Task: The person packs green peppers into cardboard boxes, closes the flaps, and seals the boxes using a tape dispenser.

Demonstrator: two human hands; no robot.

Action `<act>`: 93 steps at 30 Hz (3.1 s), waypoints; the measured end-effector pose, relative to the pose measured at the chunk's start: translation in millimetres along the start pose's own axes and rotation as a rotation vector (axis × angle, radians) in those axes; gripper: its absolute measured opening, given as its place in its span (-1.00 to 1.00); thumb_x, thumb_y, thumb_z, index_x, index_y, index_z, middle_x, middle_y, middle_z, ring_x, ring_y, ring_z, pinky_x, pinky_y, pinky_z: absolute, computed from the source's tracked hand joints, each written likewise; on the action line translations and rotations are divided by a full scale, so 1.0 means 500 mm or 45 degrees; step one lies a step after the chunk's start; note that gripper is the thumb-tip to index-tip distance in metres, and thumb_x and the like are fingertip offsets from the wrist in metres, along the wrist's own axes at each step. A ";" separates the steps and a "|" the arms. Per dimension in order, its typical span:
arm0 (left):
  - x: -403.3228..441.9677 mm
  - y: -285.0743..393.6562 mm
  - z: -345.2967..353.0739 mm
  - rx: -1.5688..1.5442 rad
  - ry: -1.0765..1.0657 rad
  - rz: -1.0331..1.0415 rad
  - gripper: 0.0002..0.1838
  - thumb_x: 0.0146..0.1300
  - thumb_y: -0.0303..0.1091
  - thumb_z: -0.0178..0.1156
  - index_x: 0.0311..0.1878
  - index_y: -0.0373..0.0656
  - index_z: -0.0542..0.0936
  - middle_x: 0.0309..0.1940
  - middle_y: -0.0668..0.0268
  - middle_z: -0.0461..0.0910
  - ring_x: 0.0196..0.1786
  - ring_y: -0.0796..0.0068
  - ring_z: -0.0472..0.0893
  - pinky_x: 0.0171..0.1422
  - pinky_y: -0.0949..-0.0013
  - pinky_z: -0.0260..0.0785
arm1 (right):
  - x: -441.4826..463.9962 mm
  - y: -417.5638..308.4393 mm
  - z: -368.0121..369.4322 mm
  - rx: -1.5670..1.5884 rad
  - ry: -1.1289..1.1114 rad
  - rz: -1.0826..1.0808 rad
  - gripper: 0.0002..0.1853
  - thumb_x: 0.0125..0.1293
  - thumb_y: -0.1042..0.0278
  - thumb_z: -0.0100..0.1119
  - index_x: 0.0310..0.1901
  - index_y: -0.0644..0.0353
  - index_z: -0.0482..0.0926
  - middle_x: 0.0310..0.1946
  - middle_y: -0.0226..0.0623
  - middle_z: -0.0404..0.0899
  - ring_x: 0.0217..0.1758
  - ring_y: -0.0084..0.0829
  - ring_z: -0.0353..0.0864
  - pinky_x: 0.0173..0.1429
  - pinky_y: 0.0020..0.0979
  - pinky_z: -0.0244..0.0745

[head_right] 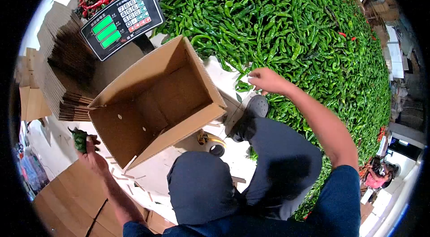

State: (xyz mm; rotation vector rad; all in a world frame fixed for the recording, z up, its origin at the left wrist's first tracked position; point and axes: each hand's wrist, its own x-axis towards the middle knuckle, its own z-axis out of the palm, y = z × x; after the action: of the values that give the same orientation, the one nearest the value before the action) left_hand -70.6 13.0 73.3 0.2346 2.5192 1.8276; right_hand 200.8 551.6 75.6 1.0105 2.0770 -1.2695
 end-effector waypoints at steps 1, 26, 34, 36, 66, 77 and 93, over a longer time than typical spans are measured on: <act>-0.013 0.074 -0.004 0.109 -0.093 0.066 -0.34 0.34 -0.47 0.32 0.48 -0.24 0.35 0.13 0.16 0.58 0.06 0.38 0.60 0.14 0.32 0.50 | 0.015 0.000 0.010 0.040 0.012 -0.018 -0.47 0.43 0.14 0.14 0.26 0.39 0.54 -0.05 -0.03 0.70 -0.13 -0.30 0.76 -0.19 -0.29 0.73; -0.380 -0.355 0.222 -0.922 0.077 -1.151 -0.56 0.58 -0.17 -0.02 0.33 -0.25 0.50 0.24 0.11 0.60 0.28 0.18 0.58 0.44 0.08 0.42 | 0.385 -0.076 0.362 1.235 -0.556 -0.043 -0.42 0.55 -0.19 -0.02 0.34 0.09 0.54 0.15 -0.16 0.62 0.14 -0.34 0.57 0.22 -0.24 0.48; -0.330 -0.375 0.260 -1.022 0.074 -1.052 -0.59 0.55 -0.15 0.05 0.28 -0.17 0.56 0.22 0.19 0.63 0.26 0.18 0.60 0.42 0.01 0.47 | 0.498 -0.177 0.392 1.122 -0.258 -0.258 -0.56 0.50 -0.14 0.12 -0.14 0.14 0.62 -0.39 -0.37 0.52 -0.37 -0.42 0.43 -0.28 -0.24 0.38; -0.287 -0.347 0.279 -1.101 0.120 -0.992 -0.59 0.56 -0.18 0.05 0.34 -0.16 0.49 0.25 0.17 0.58 0.26 0.12 0.60 0.40 0.00 0.49 | 0.611 -0.188 0.438 1.050 -0.246 -0.214 -0.54 0.49 -0.13 0.13 -0.19 0.19 0.63 -0.41 -0.34 0.53 -0.37 -0.41 0.45 -0.28 -0.23 0.40; -0.335 -0.458 0.161 -0.726 0.021 -1.295 -0.46 0.60 0.07 -0.05 0.47 -0.02 0.30 0.38 0.15 0.37 0.35 0.06 0.49 0.36 -0.07 0.49 | 0.778 -0.467 0.274 -1.589 0.288 -1.020 -0.01 0.19 -0.09 0.39 0.63 -0.31 0.11 0.68 -0.27 -0.01 0.73 -0.13 -0.06 0.62 0.40 -0.18; -0.325 -0.402 0.156 -0.494 -0.114 -1.333 -0.31 0.58 0.17 -0.06 0.57 -0.03 0.15 0.46 0.07 0.26 0.38 -0.07 0.49 0.36 -0.15 0.50 | 0.680 -0.294 0.170 -1.797 0.470 -1.123 -0.41 0.19 0.07 0.39 0.23 0.15 0.59 0.15 -0.25 0.57 0.42 -0.28 0.39 0.41 0.37 0.20; -0.270 -0.212 0.189 -0.107 -0.416 -1.503 -0.47 0.55 -0.13 0.06 0.37 -0.36 0.44 0.21 -0.02 0.60 0.15 0.04 0.69 0.20 0.04 0.65 | 0.557 -0.125 0.305 -1.436 0.452 -1.637 -0.49 0.27 0.15 0.21 0.21 0.18 0.59 0.26 -0.10 0.54 0.55 -0.03 0.29 0.68 0.33 -0.23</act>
State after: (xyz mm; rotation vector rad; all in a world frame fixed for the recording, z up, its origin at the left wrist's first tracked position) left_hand 61.3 52.1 -66.3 -0.7291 1.6662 1.2151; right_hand -10.6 489.5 -161.1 -0.7835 3.1196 -0.0169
